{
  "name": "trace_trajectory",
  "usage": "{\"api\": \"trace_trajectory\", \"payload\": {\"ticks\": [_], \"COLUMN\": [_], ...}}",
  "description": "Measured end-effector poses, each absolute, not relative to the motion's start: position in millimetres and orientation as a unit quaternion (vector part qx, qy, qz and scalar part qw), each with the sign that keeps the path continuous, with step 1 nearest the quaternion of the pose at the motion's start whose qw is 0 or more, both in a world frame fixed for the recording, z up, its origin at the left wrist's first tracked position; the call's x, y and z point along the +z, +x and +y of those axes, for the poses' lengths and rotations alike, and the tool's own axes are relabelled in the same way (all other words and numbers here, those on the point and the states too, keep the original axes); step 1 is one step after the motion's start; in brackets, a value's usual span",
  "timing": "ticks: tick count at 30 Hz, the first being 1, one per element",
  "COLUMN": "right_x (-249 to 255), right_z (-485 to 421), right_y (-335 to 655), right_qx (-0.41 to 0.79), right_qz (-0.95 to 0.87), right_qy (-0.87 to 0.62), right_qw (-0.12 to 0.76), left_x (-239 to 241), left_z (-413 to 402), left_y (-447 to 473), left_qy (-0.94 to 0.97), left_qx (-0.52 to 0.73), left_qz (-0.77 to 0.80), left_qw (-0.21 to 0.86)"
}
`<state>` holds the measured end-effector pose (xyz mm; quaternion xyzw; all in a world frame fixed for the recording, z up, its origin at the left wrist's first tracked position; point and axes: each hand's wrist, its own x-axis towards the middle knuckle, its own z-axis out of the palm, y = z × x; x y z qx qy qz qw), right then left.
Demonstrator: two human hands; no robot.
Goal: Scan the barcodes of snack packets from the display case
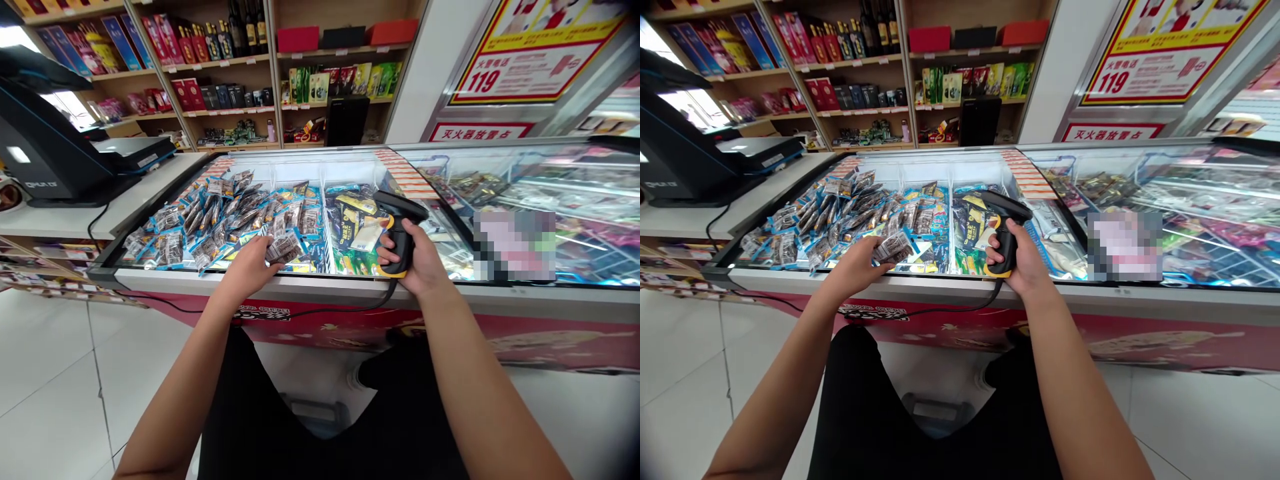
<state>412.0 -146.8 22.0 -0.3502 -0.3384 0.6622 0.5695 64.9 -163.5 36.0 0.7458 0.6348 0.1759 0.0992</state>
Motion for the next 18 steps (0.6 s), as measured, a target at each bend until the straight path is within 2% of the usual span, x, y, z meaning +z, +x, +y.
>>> {"api": "trace_trajectory", "payload": {"ticks": [2, 5, 8, 11, 15, 18], "right_x": [21.0, 18.1, 14.6, 11.9, 13.9, 23.5], "right_z": [-146.4, -145.1, -144.9, -147.3, -147.0, -135.8], "right_y": [410.9, 408.9, 408.5, 411.2, 416.4, 417.6], "right_qx": [0.655, 0.635, 0.610, 0.581, 0.561, 0.559], "right_qz": [-0.338, -0.340, -0.346, -0.363, -0.375, -0.402], "right_qy": [-0.354, -0.370, -0.376, -0.364, -0.348, -0.353], "right_qw": [0.575, 0.587, 0.605, 0.631, 0.650, 0.634], "left_x": [35.5, 34.0, 37.0, 44.2, 43.6, 31.9], "left_z": [-167.0, -160.2, -127.9, -77.6, -22.0, -7.3], "left_y": [74.1, 95.5, 127.7, 165.2, 203.8, 215.4], "left_qy": [0.735, 0.689, 0.624, 0.530, 0.462, 0.498], "left_qx": [0.228, 0.342, 0.452, 0.493, 0.504, 0.506], "left_qz": [0.620, 0.563, 0.473, 0.431, 0.430, 0.434], "left_qw": [0.150, 0.303, 0.427, 0.538, 0.589, 0.555]}}
